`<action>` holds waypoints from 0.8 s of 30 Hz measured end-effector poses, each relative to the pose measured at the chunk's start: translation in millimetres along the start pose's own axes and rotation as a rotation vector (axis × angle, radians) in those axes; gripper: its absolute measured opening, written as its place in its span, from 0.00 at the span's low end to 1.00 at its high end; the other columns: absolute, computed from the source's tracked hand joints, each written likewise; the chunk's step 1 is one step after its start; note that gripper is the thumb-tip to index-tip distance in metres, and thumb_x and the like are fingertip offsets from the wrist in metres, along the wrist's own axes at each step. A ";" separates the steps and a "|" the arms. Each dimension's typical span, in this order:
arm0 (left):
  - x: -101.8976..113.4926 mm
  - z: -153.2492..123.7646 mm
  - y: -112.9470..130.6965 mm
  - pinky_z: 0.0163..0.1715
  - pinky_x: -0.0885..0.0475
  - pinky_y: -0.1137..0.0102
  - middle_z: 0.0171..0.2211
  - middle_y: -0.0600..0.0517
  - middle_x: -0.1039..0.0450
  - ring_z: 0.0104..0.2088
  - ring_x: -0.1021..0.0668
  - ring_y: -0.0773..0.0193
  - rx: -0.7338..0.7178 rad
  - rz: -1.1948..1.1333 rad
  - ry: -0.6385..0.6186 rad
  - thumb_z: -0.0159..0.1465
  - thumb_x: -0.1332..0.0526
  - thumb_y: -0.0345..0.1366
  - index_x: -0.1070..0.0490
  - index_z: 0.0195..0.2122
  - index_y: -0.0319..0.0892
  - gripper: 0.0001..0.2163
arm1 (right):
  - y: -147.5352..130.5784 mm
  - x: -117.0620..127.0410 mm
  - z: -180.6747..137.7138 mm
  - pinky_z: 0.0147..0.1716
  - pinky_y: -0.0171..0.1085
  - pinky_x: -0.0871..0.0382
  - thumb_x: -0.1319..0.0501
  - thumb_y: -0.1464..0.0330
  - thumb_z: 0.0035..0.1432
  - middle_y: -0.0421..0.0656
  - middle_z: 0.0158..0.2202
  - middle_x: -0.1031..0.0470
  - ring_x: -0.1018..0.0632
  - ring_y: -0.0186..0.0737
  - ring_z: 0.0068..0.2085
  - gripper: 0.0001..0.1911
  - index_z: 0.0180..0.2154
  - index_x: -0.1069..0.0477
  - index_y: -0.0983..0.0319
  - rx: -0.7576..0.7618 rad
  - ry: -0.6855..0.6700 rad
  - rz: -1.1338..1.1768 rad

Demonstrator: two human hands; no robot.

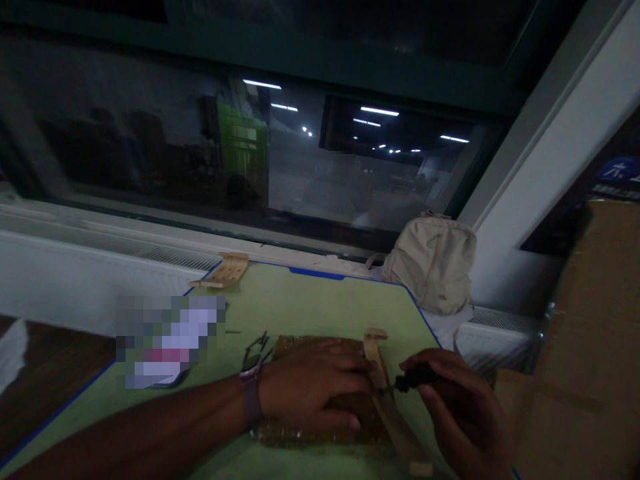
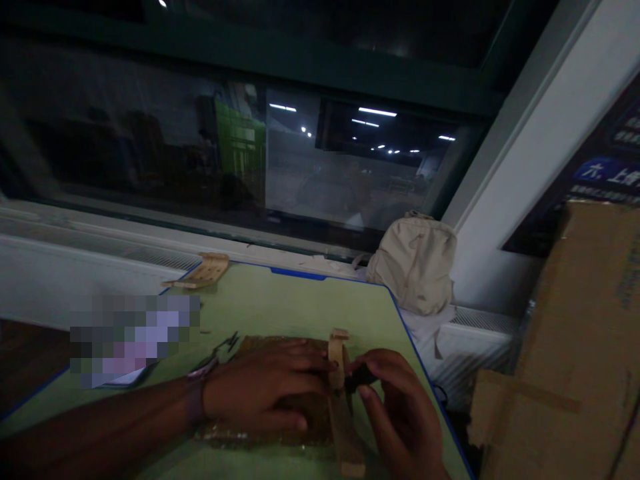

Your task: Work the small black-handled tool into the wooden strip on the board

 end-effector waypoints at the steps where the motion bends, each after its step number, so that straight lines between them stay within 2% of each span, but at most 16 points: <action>1: 0.0 0.0 -0.1 0.72 0.36 0.51 0.68 0.43 0.26 0.69 0.26 0.46 -0.002 0.005 0.000 0.78 0.38 0.49 0.27 0.64 0.46 0.19 | -0.4 -0.7 2.3 0.32 0.37 0.13 0.33 0.76 0.68 0.45 0.40 0.16 0.12 0.42 0.39 0.16 0.53 0.21 0.53 -0.001 0.022 0.008; 4: -0.5 0.3 -0.9 0.69 0.32 0.51 0.65 0.42 0.24 0.67 0.24 0.45 -0.019 0.016 0.001 0.77 0.38 0.49 0.26 0.62 0.46 0.18 | 0.4 -1.0 4.5 0.30 0.34 0.15 0.31 0.78 0.65 0.43 0.38 0.18 0.14 0.39 0.37 0.18 0.51 0.22 0.53 0.001 0.070 -0.019; 7: -2.3 0.1 -2.6 0.68 0.31 0.49 0.66 0.42 0.25 0.66 0.24 0.45 -0.014 0.032 0.002 0.78 0.39 0.49 0.25 0.61 0.46 0.17 | 3.5 2.8 -1.2 0.35 0.35 0.13 0.31 0.75 0.67 0.45 0.41 0.17 0.14 0.40 0.40 0.15 0.52 0.20 0.55 0.005 0.069 -0.052; 11: -4.9 -0.5 -4.3 0.70 0.32 0.50 0.68 0.42 0.26 0.68 0.25 0.46 -0.022 0.040 0.016 0.79 0.40 0.50 0.26 0.61 0.44 0.18 | 7.2 10.4 -11.7 0.44 0.37 0.11 0.35 0.71 0.71 0.50 0.48 0.13 0.11 0.45 0.50 0.14 0.55 0.19 0.56 0.009 -0.041 -0.157; 15: -4.1 -1.2 -3.0 0.72 0.35 0.53 0.67 0.42 0.25 0.69 0.26 0.47 -0.039 0.040 0.030 0.79 0.42 0.50 0.25 0.62 0.43 0.19 | 4.6 9.1 -8.9 0.43 0.38 0.11 0.35 0.76 0.69 0.47 0.47 0.12 0.11 0.44 0.48 0.17 0.55 0.20 0.55 0.001 -0.115 -0.152; 18: -1.4 -1.3 -1.0 0.72 0.36 0.52 0.67 0.42 0.25 0.68 0.26 0.46 -0.003 0.013 0.003 0.77 0.38 0.50 0.26 0.63 0.45 0.20 | 2.3 3.7 0.7 0.33 0.34 0.14 0.32 0.78 0.65 0.44 0.41 0.16 0.13 0.40 0.41 0.18 0.52 0.21 0.54 -0.026 0.027 -0.032; 21: 1.1 -1.0 0.7 0.73 0.38 0.51 0.68 0.42 0.27 0.69 0.26 0.44 0.015 -0.019 -0.028 0.76 0.36 0.48 0.26 0.64 0.46 0.19 | 4.7 1.0 4.8 0.28 0.30 0.19 0.29 0.79 0.62 0.40 0.37 0.20 0.18 0.35 0.35 0.19 0.50 0.23 0.54 -0.040 0.150 -0.034; 24: 3.0 -0.8 1.5 0.73 0.37 0.49 0.68 0.43 0.27 0.69 0.27 0.43 0.040 -0.026 -0.042 0.75 0.34 0.48 0.27 0.65 0.47 0.21 | 6.5 2.6 0.8 0.32 0.32 0.17 0.29 0.75 0.66 0.42 0.38 0.20 0.17 0.37 0.38 0.14 0.50 0.21 0.55 -0.015 0.152 -0.074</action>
Point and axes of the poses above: each hand's wrist, its own z-axis towards the middle knuckle, its own x-axis out of the back of the hand, y = z × x, the point moved 2 cm from there along z, towards the middle knuckle
